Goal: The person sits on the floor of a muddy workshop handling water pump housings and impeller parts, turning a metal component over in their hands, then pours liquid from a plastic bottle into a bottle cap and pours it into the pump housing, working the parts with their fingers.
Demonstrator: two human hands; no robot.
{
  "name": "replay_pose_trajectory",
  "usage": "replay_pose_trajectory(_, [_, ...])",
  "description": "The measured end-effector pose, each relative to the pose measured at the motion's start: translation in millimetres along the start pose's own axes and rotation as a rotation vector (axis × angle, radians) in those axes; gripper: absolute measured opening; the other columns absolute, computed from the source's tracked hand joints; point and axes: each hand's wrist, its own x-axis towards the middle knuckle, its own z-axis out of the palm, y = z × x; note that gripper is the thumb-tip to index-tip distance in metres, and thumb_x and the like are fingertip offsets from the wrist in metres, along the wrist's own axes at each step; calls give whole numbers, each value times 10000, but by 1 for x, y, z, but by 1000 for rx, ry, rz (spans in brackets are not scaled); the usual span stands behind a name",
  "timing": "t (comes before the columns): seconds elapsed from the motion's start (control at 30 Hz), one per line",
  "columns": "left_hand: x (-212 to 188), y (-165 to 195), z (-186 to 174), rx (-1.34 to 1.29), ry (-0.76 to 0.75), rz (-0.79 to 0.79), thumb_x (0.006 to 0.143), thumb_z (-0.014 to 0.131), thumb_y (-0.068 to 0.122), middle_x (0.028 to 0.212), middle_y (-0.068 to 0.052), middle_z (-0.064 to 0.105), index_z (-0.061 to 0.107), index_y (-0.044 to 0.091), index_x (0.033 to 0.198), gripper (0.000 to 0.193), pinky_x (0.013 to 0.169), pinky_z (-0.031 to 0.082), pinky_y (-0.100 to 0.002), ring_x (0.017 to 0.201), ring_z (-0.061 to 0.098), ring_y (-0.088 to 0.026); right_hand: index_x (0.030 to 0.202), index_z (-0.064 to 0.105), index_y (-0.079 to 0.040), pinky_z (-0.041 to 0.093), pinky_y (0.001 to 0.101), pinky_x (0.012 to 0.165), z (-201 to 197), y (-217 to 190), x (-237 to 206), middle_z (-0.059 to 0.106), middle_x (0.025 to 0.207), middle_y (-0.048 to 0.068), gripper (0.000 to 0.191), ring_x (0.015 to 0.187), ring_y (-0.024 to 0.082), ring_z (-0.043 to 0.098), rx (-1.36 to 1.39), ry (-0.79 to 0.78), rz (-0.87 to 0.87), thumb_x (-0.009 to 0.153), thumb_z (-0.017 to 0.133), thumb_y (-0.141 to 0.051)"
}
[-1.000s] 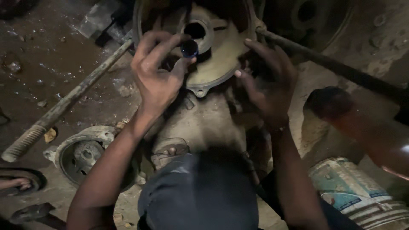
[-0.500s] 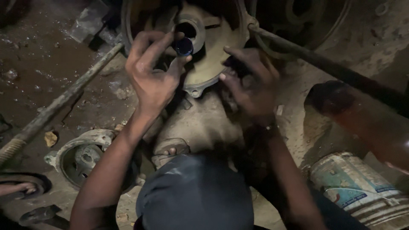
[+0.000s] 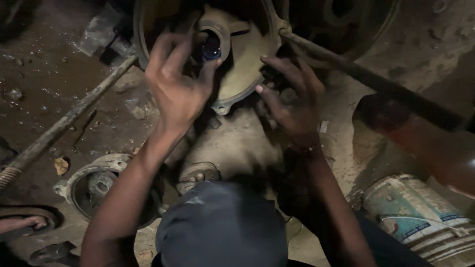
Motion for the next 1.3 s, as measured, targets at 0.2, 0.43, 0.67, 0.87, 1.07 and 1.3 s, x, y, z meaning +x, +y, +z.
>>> replay_pose_trajectory(0.2, [8, -10, 4, -8, 23, 74, 903, 906, -18, 1094, -140, 643, 599, -36, 1221, 442, 662, 588, -275, 939, 716, -216, 1342, 660, -93, 587, 350, 926, 2, 10, -2, 702, 1205, 122, 472, 1099, 256, 723, 2, 2, 71, 902, 827, -47])
replay_pose_trajectory(0.43, [6, 0, -5, 121, 46, -144, 818, 863, -41, 960, -127, 682, 696, -19, 1049, 285, 576, 519, -299, 750, 688, -173, 1348, 658, -96, 583, 352, 979, 4, 18, -4, 718, 1259, 108, 480, 1152, 255, 720, -53, -1, 27, 913, 859, -74])
replay_pose_trajectory(0.67, [7, 21, -20, 200, -62, -346, 754, 864, 29, 849, -110, 696, 708, 4, 903, 218, 615, 488, -401, 712, 666, -215, 1383, 670, -115, 617, 331, 850, 9, 2, 6, 658, 1152, 91, 487, 992, 223, 715, 29, -96, 110, 932, 851, -81])
replay_pose_trajectory(0.87, [-3, 34, -32, 161, 32, -271, 802, 886, 68, 1042, -135, 717, 712, -1, 1110, 360, 823, 564, -394, 933, 727, -282, 1389, 622, -105, 517, 457, 709, 33, 0, 36, 689, 995, 158, 756, 858, 332, 658, -420, -413, 70, 716, 933, -253])
replay_pose_trajectory(1.07, [-21, 40, -53, -23, 149, -378, 872, 863, -31, 1101, -90, 746, 715, 9, 1184, 347, 902, 593, -321, 997, 753, -198, 1301, 560, 1, 576, 422, 711, 81, -12, 74, 738, 976, 162, 670, 811, 306, 709, 73, -593, 217, 760, 847, -271])
replay_pose_trajectory(1.3, [-36, 32, -52, -183, 155, -379, 877, 885, -30, 1099, -105, 721, 678, -9, 1209, 391, 884, 583, -270, 988, 714, -179, 1550, 430, -149, 509, 422, 509, 40, -10, 51, 718, 739, 125, 560, 615, 287, 654, -1131, -862, -85, 1028, 623, -87])
